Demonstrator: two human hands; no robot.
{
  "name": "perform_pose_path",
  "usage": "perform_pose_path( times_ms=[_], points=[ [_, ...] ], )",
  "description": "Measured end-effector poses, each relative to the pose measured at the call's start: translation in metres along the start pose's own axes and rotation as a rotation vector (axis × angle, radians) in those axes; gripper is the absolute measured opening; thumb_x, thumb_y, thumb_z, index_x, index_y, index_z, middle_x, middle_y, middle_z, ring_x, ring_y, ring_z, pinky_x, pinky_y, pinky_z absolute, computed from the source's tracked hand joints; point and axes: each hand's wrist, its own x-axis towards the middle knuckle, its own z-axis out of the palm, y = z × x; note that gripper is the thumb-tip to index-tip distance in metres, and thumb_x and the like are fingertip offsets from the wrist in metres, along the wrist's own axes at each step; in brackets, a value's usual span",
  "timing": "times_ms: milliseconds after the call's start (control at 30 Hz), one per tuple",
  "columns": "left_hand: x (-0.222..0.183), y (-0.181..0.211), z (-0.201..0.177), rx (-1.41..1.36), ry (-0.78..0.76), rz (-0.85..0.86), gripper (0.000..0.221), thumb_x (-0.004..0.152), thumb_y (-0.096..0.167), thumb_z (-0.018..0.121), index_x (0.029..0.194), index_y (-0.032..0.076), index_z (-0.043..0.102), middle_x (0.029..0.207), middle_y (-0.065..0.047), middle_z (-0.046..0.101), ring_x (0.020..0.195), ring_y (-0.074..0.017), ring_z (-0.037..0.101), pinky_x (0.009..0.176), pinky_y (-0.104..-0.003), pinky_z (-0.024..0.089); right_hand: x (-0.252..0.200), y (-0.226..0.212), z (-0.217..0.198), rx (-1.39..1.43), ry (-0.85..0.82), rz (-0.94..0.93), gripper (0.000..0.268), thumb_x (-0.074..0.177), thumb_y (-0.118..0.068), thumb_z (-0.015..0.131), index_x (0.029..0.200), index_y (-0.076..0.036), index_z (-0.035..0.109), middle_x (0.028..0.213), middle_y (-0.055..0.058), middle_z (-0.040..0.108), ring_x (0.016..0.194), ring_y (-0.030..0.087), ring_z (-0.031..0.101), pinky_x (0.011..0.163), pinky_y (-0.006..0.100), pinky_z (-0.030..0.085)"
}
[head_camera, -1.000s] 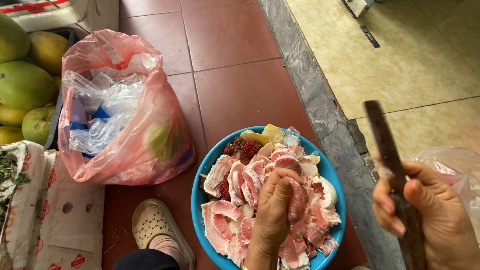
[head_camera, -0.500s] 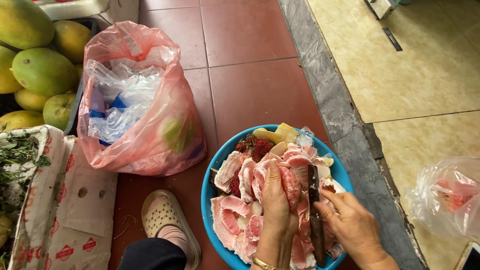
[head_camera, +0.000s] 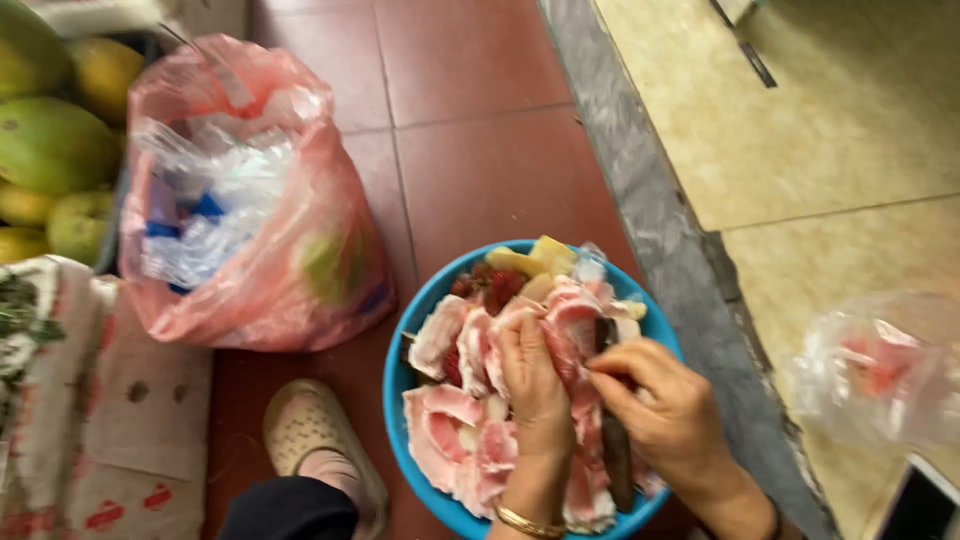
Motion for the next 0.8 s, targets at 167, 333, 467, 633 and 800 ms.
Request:
perform_pose_path(
  times_ms=[167, 333, 467, 633, 800],
  points=[
    [-0.008, 0.025, 0.006, 0.084, 0.03, 0.083, 0.028, 0.105, 0.033, 0.048, 0.106, 0.009, 0.061, 0.103, -0.004, 0.06, 0.097, -0.016, 0.058, 0.095, -0.032, 0.049, 0.014, -0.011, 0.006, -0.008, -0.043, 0.011, 0.004, 0.085, -0.007, 0.074, 0.082, -0.009, 0.072, 0.079, 0.0, 0.072, 0.074, 0.014, 0.068, 0.07, 0.027, 0.054],
    [-0.015, 0.03, 0.005, 0.088, 0.02, 0.072, 0.027, 0.104, 0.035, 0.051, 0.105, 0.01, 0.06, 0.097, -0.003, 0.062, 0.084, -0.0134, 0.057, 0.081, -0.03, 0.053, 0.007, -0.008, 0.011, -0.053, -0.056, 0.072, 0.011, 0.084, -0.006, 0.069, 0.076, -0.013, 0.069, 0.072, -0.004, 0.068, 0.066, 0.011, 0.062, 0.062, 0.026, 0.05],
    [-0.012, 0.027, 0.007, 0.124, 0.024, 0.181, 0.026, 0.106, 0.034, 0.05, 0.105, 0.009, 0.06, 0.099, -0.004, 0.062, 0.092, -0.0164, 0.06, 0.09, -0.033, 0.052, 0.006, 0.0, 0.013, -0.073, -0.027, 0.118, 0.011, 0.078, -0.004, 0.069, 0.074, -0.015, 0.069, 0.07, -0.006, 0.069, 0.063, 0.009, 0.061, 0.06, 0.024, 0.049],
    [-0.01, 0.026, 0.003, 0.105, 0.061, 0.136, 0.027, 0.105, 0.034, 0.05, 0.106, 0.009, 0.06, 0.098, -0.004, 0.061, 0.092, -0.0162, 0.059, 0.09, -0.032, 0.05, 0.0, 0.004, 0.004, 0.28, -0.077, 0.48, 0.01, 0.079, 0.0, 0.078, 0.072, -0.007, 0.077, 0.072, -0.001, 0.071, 0.066, 0.007, 0.059, 0.061, 0.021, 0.047],
    [-0.003, 0.027, 0.001, -0.076, 0.138, -0.08, 0.032, 0.101, 0.037, 0.052, 0.11, 0.01, 0.065, 0.112, -0.007, 0.073, 0.105, -0.0178, 0.066, 0.099, -0.034, 0.054, -0.001, 0.009, -0.025, 0.629, -0.045, 0.682, 0.002, 0.079, 0.01, 0.076, 0.08, 0.011, 0.078, 0.078, 0.017, 0.076, 0.069, 0.022, 0.063, 0.066, 0.03, 0.048]
  ],
)
